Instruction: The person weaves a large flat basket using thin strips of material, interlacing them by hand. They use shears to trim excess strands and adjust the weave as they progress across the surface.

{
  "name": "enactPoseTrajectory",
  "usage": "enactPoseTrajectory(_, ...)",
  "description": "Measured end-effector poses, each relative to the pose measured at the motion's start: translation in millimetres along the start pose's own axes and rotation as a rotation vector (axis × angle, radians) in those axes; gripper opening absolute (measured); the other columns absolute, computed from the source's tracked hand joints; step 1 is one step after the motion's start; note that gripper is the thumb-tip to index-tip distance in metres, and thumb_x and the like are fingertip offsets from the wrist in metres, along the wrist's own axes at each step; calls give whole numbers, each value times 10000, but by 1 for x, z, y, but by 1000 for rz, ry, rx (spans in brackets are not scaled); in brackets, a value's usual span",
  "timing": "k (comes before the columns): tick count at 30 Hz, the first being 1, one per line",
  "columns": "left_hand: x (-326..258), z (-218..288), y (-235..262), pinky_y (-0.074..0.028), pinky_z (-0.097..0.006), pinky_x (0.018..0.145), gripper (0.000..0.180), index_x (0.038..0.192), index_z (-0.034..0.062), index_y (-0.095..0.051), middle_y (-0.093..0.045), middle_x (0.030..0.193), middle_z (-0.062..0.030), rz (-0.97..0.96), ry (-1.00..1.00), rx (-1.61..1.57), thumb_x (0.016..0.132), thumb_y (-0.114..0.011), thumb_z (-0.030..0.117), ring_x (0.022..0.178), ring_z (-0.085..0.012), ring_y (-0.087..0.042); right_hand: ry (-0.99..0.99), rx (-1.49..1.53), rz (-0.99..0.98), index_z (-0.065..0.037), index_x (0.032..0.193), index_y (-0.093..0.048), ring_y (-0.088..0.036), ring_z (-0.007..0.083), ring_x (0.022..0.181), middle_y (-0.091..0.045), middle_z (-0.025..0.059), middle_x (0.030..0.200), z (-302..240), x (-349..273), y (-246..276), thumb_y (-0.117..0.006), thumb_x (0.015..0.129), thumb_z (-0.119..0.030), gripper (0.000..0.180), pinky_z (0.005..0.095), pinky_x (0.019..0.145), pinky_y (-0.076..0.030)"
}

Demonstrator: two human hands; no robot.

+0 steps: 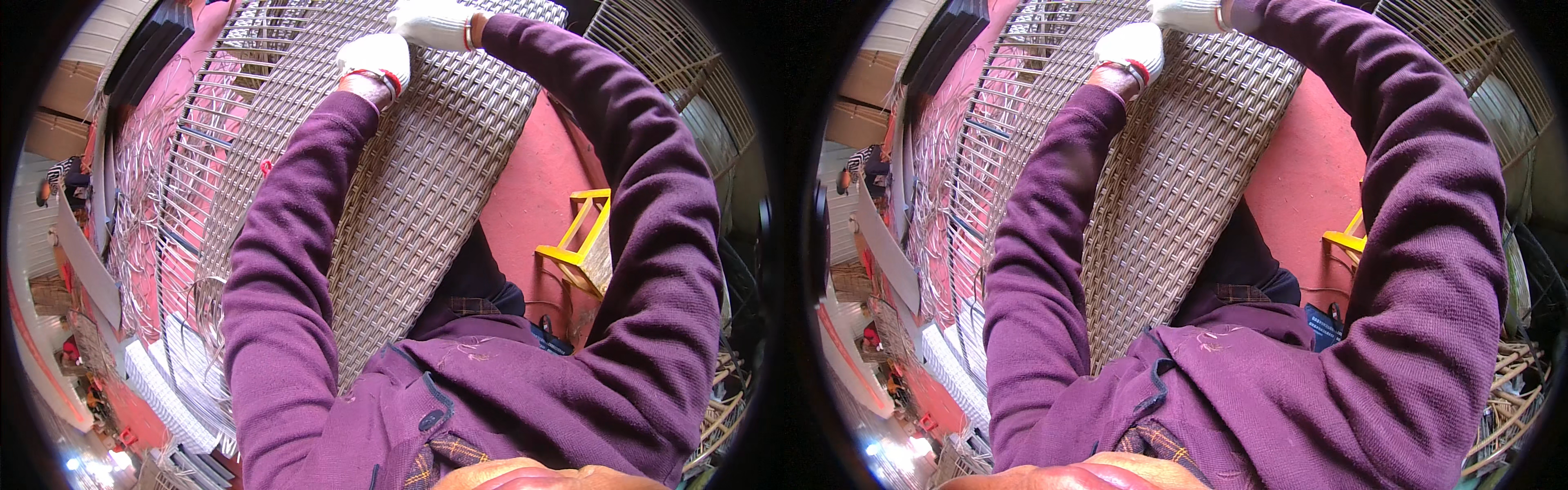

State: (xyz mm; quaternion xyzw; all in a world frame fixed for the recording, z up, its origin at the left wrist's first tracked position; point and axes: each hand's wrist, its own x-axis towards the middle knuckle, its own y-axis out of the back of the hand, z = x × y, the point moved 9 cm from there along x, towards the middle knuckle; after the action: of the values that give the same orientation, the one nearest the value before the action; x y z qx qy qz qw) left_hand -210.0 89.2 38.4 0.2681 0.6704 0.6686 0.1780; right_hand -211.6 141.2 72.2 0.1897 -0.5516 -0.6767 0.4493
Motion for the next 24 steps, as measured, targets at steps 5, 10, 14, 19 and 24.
enactPoseTrajectory(5,-1,2,-15,-597,-474,770,295,1066,93,-795,-786,1025,-136,-42,48,48,958,-538,189,960,-319,-765,-5,2,35,-68,806,-764,-712,369,797,-717,164,815,-1,-4,0,-617,796,-155,172,471,748,-565)
enactPoseTrajectory(10,4,-21,-29,-577,-488,856,318,985,45,-784,-762,999,-195,44,125,-83,905,-566,262,937,-391,-736,-48,232,30,-83,844,-774,-707,361,804,-725,156,830,9,-3,-7,-643,795,-165,162,465,765,-562)
enactPoseTrajectory(14,27,-35,-54,-573,-489,847,319,928,61,-792,-758,950,-192,-44,-78,-30,908,-565,284,891,-389,-728,-212,362,-139,-122,894,-798,-724,343,808,-752,134,859,30,-1,-17,-688,808,-289,218,461,779,-570)
enactPoseTrajectory(19,24,-37,-51,-574,-459,799,305,914,47,-788,-751,851,-177,97,-205,-18,892,-594,282,807,-365,-723,-252,314,-301,-168,958,-825,-739,326,823,-772,119,900,29,3,-16,-723,799,-406,303,455,796,-576)
enactPoseTrajectory(24,2,-48,-41,-546,-437,733,360,895,65,-790,-739,778,-148,31,7,-396,837,-687,405,758,-328,-710,15,231,-117,-86,861,-792,-704,358,783,-724,168,815,0,4,3,-675,809,-259,215,479,750,-555)
